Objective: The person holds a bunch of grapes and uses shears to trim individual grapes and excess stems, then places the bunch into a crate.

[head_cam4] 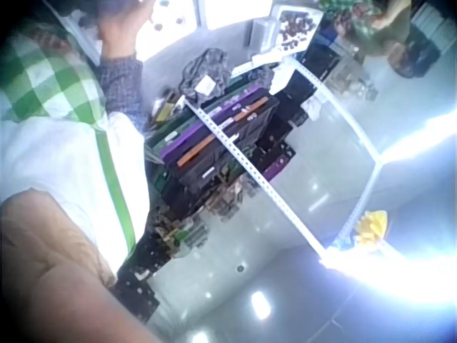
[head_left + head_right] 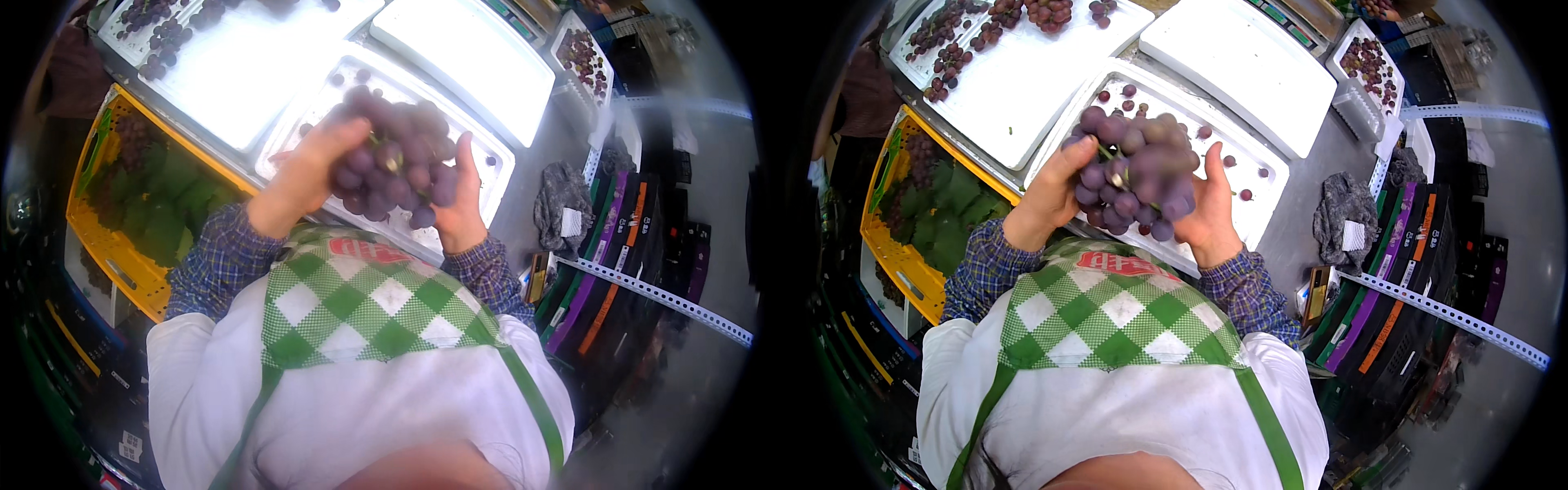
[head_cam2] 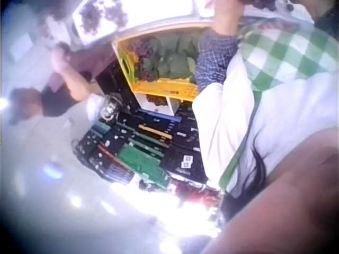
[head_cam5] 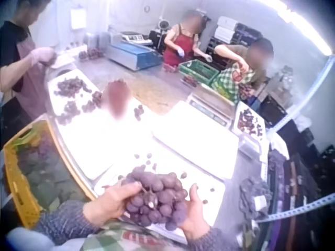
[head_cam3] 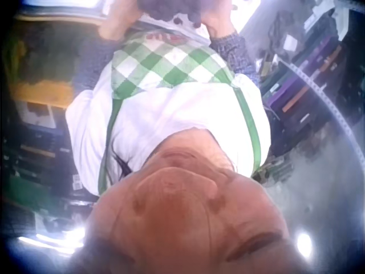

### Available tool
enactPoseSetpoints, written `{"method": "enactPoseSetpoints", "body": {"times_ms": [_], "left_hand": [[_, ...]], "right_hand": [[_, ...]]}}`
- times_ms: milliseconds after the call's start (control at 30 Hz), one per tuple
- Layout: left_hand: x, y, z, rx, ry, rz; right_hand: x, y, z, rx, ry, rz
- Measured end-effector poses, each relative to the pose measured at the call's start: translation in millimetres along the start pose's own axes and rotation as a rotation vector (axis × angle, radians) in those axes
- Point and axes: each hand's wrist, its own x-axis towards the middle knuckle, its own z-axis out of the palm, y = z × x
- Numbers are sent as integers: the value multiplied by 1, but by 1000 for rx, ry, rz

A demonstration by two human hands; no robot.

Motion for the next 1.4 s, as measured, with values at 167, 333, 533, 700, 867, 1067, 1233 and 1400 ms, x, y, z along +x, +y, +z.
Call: {"method": "enactPoseSetpoints", "body": {"times_ms": [167,333,533,700,867,1067,1233,1400], "left_hand": [[5,12,13,383,-89,75],[11,15,14,377,-34,70],[19,10,16,505,-62,38],[23,12,26,555,-179,77],[21,6,34,492,-134,232],[15,5,36,526,-185,271],[9,15,42,619,-253,267],[2,22,41,644,-90,107]], "right_hand": [[12,1,-14,39,-98,-16],[11,0,-29,-4,-39,-94],[8,-1,-45,174,-108,-83],[2,-4,-44,23,-92,-57],[0,-7,-48,47,-54,-24],[0,2,-46,161,-191,72],[-7,9,-29,-239,106,-31],[12,12,-27,161,-87,-31]]}}
